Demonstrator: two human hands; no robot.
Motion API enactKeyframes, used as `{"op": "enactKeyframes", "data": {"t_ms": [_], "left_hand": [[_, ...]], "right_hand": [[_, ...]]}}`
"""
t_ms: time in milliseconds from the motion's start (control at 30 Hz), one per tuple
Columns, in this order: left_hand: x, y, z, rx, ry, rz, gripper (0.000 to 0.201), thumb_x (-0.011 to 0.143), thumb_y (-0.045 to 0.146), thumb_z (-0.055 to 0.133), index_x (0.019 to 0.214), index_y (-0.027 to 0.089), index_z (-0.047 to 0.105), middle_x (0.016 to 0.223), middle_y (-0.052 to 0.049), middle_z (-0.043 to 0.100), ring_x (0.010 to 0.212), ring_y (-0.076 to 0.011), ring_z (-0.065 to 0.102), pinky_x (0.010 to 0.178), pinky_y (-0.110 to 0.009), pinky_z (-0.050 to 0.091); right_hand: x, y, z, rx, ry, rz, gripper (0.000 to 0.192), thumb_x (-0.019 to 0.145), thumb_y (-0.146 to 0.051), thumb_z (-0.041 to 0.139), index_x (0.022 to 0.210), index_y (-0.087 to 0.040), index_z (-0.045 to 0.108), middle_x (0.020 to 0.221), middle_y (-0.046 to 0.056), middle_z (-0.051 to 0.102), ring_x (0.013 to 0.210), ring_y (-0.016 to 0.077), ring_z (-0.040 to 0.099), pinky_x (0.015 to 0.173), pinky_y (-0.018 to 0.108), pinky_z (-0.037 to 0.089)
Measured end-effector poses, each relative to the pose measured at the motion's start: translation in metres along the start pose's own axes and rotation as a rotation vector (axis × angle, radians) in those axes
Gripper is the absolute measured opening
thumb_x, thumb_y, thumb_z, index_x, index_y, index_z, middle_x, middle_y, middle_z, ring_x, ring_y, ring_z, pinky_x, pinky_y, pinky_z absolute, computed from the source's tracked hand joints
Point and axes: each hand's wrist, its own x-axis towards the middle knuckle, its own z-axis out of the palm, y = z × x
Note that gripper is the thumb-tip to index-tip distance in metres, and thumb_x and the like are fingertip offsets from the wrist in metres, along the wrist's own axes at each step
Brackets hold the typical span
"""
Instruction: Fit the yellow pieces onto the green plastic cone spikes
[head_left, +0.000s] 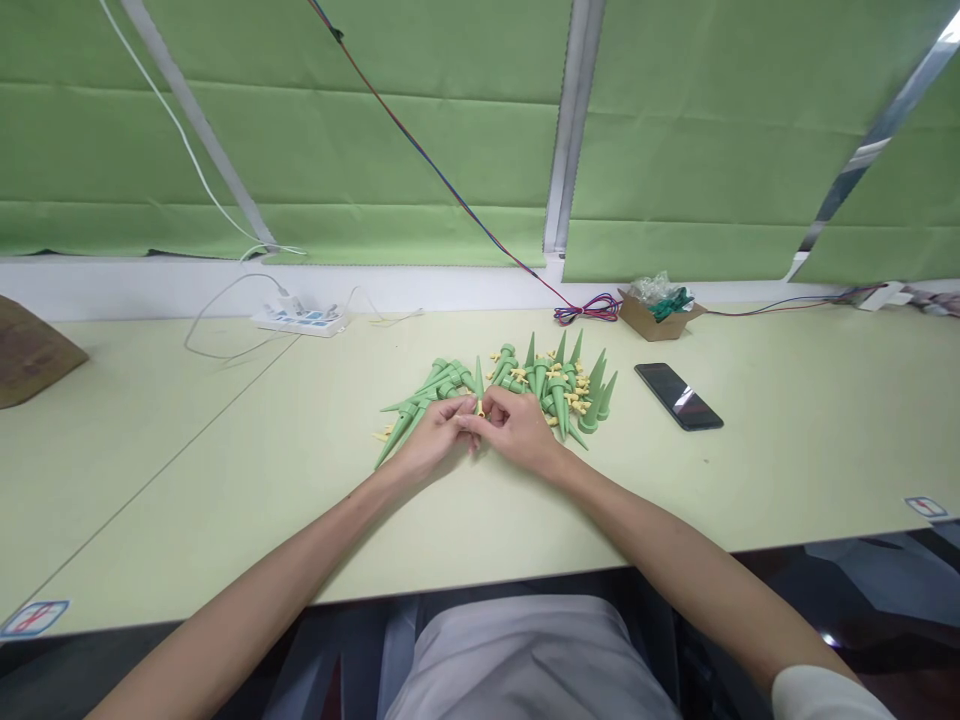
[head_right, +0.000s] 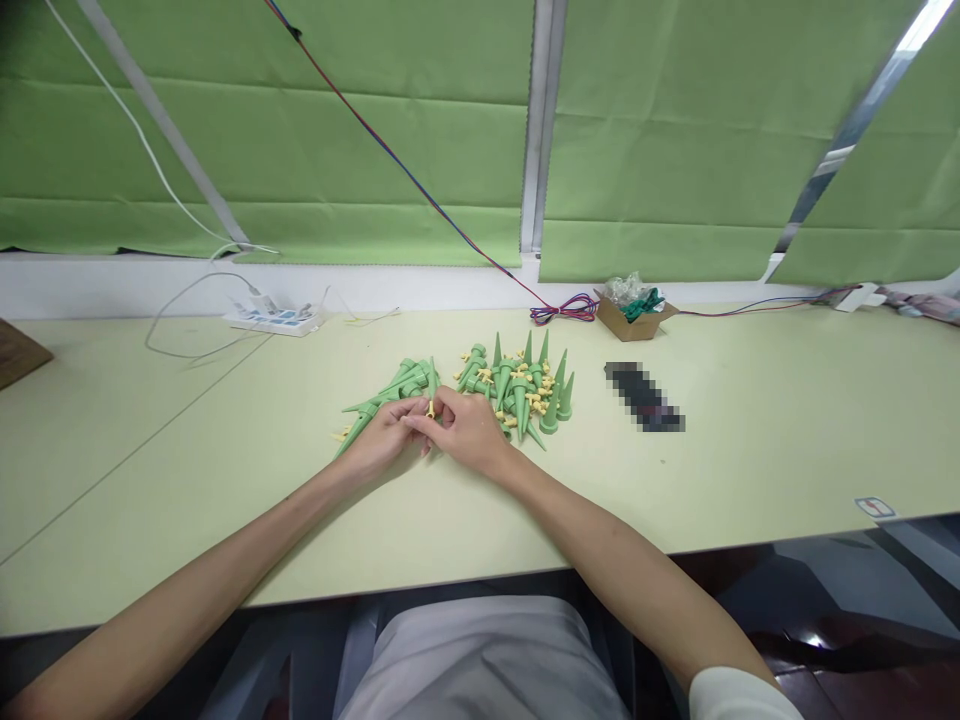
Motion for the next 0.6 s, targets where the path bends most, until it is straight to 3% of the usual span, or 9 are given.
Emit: {"op": "enactKeyframes", "data": {"t_ms": [333, 600], "left_hand": [[-0.0002, -0.0001, 0.0013, 0.056, 0.071, 0.028, 0.026, 0.088, 0.024, 0.058, 0.064, 0.018, 0.05, 0.072, -0.002, 0.056, 0.058, -0.0115, 0.049, 0.055, -0.028, 0.045], [0.0002, -0.003, -0.0019, 0.071, 0.032, 0.037, 0.041, 0.097, 0.048, 0.054, 0.071, 0.017, 0.06, 0.067, -0.002, 0.055, 0.058, -0.0141, 0.051, 0.057, -0.03, 0.045]], "right_hand": [[-0.0002, 0.0021, 0.0001, 0.011, 0.008, -0.018, 0.038, 0.086, -0.041, 0.072, 0.068, -0.021, 0.045, 0.052, -0.009, 0.039, 0.05, 0.0086, 0.036, 0.053, 0.024, 0.029], [-0.0009, 0.0026, -0.0007, 0.025, -0.015, -0.063, 0.037, 0.089, -0.039, 0.069, 0.068, -0.021, 0.043, 0.052, -0.009, 0.038, 0.05, 0.0087, 0.035, 0.053, 0.023, 0.029]]}}
